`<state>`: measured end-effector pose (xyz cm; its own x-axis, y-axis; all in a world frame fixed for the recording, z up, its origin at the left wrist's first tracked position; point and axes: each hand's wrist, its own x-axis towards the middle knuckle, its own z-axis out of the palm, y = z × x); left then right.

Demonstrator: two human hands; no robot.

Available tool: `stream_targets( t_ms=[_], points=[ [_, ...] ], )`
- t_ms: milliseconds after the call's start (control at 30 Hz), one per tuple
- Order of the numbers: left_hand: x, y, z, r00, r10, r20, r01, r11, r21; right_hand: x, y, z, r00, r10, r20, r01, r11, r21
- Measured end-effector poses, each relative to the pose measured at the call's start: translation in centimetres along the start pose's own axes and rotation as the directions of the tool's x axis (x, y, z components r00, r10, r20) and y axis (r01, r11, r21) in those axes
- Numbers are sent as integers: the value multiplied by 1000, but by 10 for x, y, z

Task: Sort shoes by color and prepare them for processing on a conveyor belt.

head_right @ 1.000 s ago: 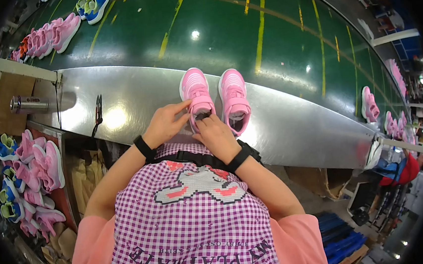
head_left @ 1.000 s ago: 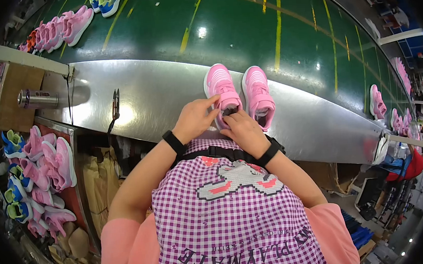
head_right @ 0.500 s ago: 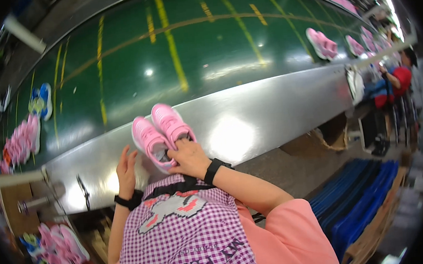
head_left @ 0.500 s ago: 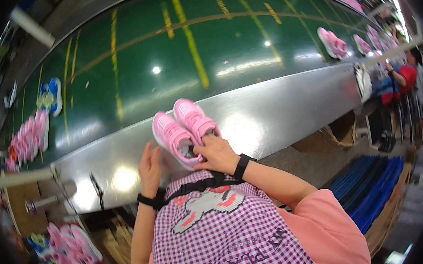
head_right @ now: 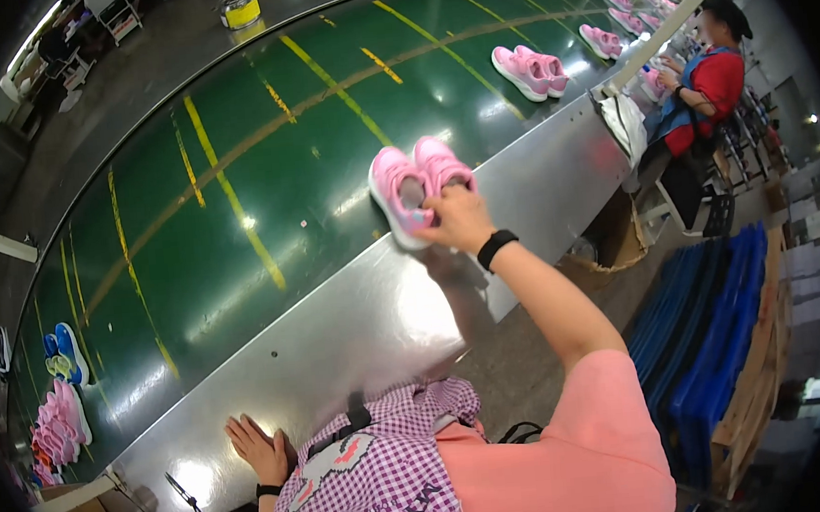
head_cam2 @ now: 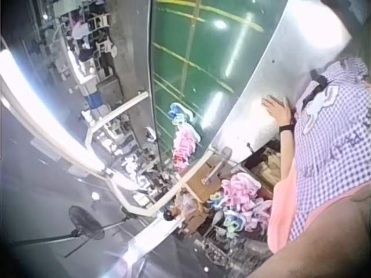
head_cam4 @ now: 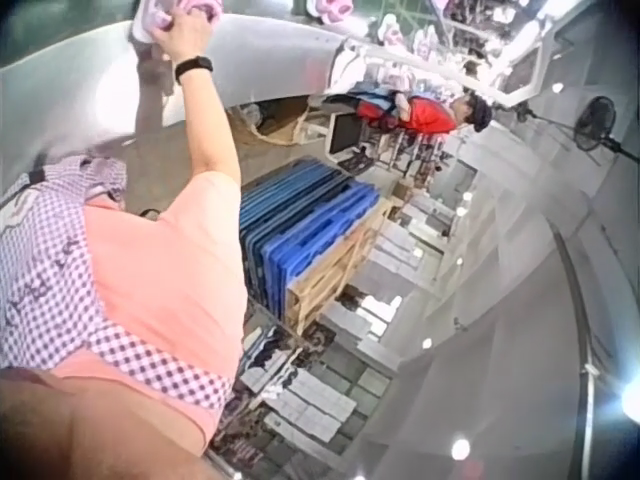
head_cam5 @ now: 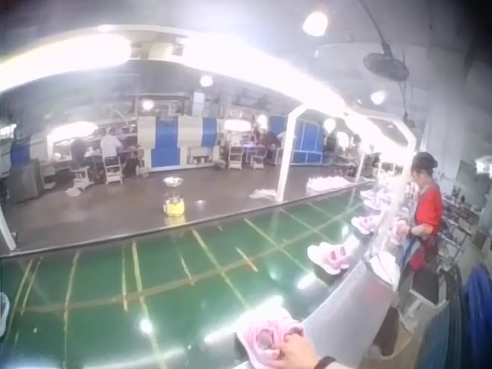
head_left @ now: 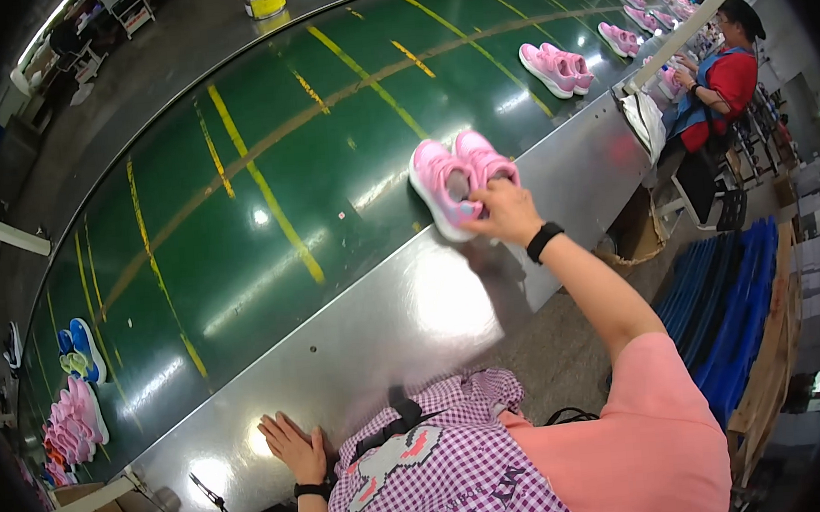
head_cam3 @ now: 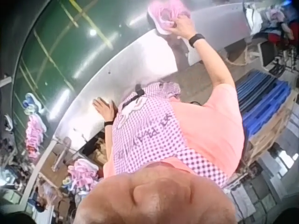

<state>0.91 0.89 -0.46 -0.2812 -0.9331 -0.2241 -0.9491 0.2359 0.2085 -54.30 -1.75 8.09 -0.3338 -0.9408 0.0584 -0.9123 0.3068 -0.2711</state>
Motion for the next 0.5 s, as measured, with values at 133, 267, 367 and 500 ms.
stream_targets(
  t_ms=[133,267,367,500],
  points=[
    [0,5,-9,998,-61,24,61,998,28,69,64,1,995,-16,-103,7,996,-88],
    [2,16,-15,990,-128,66,126,991,42,106,109,35,965,261,18,-252,946,-203],
    [3,16,-15,985,-160,69,156,986,52,120,95,47,888,433,155,-389,887,-249],
    [8,16,-9,993,-104,48,103,994,32,89,66,68,906,209,-367,-239,970,-36]
  ],
)
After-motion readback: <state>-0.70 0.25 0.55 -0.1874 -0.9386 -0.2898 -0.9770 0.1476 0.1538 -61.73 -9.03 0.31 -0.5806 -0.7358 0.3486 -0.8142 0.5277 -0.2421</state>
